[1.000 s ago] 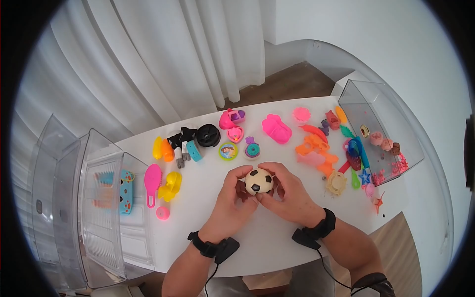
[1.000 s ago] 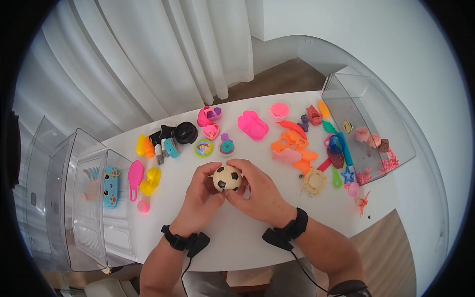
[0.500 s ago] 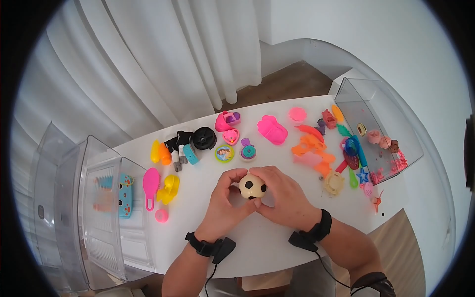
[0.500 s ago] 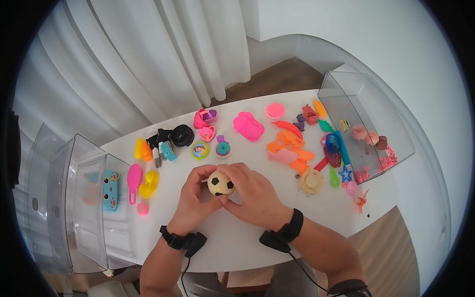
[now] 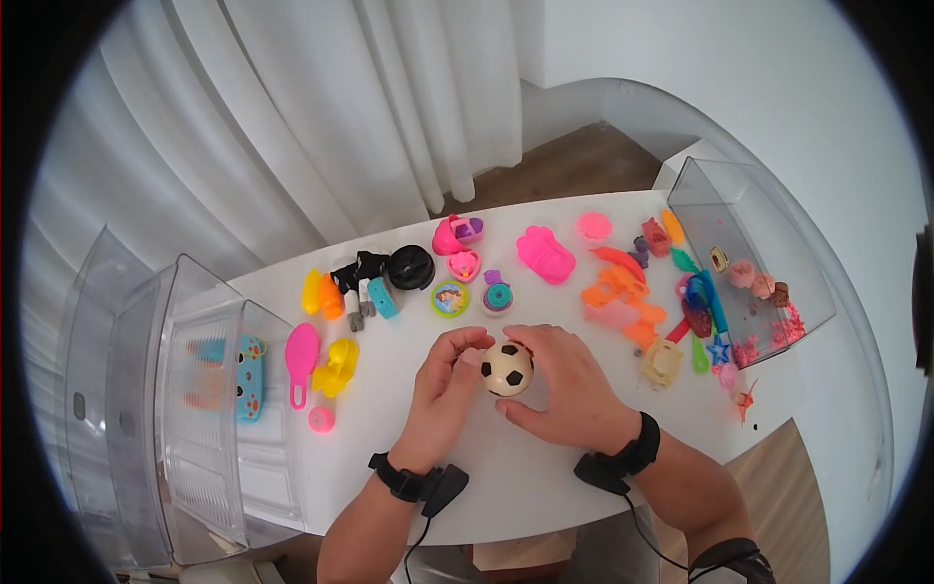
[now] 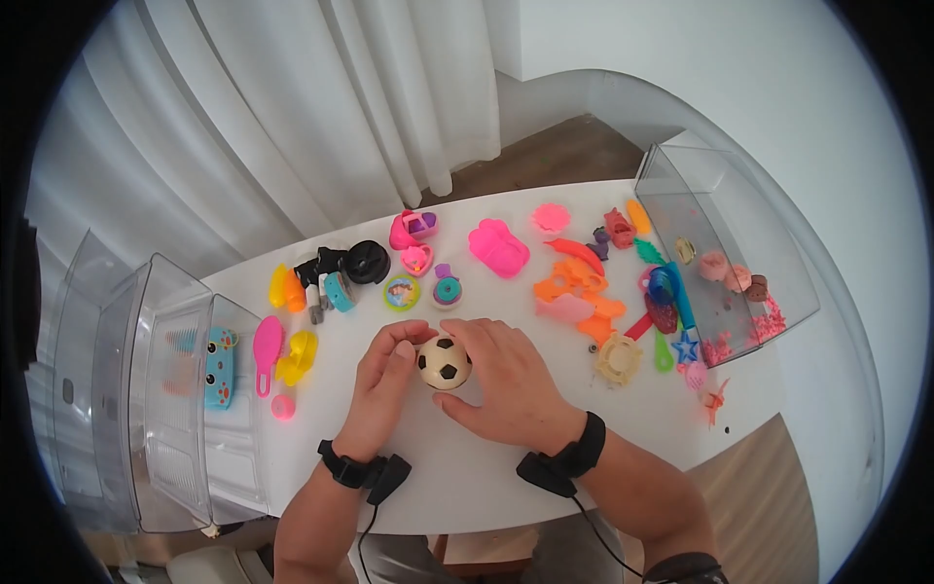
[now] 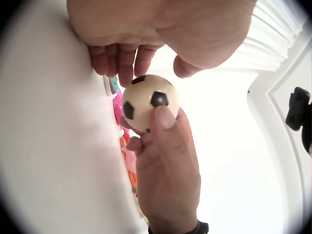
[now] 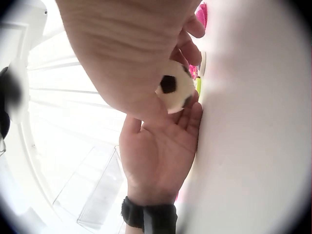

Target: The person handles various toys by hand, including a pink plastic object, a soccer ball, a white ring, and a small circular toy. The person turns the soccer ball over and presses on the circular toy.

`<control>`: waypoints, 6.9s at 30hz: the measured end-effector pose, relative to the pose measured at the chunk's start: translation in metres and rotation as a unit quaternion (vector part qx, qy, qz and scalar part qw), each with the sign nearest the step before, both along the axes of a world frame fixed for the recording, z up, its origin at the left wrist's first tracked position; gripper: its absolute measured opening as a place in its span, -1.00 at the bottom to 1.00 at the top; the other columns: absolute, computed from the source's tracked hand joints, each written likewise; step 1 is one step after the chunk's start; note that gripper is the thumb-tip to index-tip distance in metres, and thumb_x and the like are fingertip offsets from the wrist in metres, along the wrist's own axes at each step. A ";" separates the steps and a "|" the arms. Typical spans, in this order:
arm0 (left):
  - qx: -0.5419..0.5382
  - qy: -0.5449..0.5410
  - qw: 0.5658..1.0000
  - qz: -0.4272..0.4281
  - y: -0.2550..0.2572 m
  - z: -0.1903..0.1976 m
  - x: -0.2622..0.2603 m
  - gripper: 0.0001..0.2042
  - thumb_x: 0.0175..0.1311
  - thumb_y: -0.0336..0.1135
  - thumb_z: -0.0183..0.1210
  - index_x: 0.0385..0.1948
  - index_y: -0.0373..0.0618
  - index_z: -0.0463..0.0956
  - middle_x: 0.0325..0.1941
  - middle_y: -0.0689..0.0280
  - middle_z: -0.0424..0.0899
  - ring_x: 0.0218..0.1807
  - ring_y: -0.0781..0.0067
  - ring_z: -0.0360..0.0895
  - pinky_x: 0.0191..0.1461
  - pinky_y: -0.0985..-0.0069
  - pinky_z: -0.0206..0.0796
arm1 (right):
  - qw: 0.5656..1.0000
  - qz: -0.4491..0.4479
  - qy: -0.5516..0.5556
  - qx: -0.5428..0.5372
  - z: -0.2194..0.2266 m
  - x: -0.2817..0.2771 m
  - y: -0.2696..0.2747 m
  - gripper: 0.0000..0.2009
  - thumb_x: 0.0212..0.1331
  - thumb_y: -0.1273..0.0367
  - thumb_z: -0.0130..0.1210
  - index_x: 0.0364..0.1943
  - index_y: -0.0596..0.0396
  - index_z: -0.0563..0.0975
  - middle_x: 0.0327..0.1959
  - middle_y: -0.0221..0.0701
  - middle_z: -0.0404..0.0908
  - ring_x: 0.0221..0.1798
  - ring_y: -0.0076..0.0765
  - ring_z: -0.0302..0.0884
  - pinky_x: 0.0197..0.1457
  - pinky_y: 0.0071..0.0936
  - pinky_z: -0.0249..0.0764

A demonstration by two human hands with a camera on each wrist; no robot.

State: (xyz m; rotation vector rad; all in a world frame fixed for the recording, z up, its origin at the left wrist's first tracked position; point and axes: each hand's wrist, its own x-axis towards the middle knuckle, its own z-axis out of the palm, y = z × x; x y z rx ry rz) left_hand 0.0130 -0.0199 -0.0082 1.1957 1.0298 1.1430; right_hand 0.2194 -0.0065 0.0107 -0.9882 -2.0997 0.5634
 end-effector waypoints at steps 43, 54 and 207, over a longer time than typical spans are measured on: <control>0.025 0.058 0.998 -0.016 -0.001 0.004 0.000 -0.32 0.70 0.26 -0.22 0.37 -0.24 0.41 0.28 0.19 0.58 0.32 0.38 0.48 0.47 0.35 0.26 | 0.999 0.019 -0.039 -0.005 -0.005 0.001 -0.002 -0.30 0.01 0.35 0.48 0.31 0.06 0.43 0.23 -0.26 0.60 0.23 -0.02 0.55 0.26 -0.11 0.44; 0.007 0.050 0.997 -0.061 -0.004 0.013 0.000 -0.53 0.73 0.00 -0.04 0.34 -0.23 0.44 0.22 0.25 0.62 0.30 0.47 0.48 0.45 0.44 0.29 | 0.999 0.003 0.009 0.031 -0.002 0.000 -0.001 -0.27 -0.04 0.45 0.48 0.33 0.02 0.43 0.23 -0.26 0.58 0.23 -0.02 0.55 0.25 -0.11 0.44; 0.113 0.183 0.974 -0.069 -0.003 0.009 0.007 -0.28 0.07 -0.55 0.51 0.36 -0.08 0.43 0.23 0.28 0.57 0.29 0.39 0.57 0.38 0.43 0.43 | 0.979 -0.005 0.046 -0.198 -0.008 0.002 -0.002 -0.64 0.31 0.21 0.32 0.01 0.16 0.53 -0.32 -0.23 0.70 -0.32 -0.13 0.69 -0.19 -0.24 0.60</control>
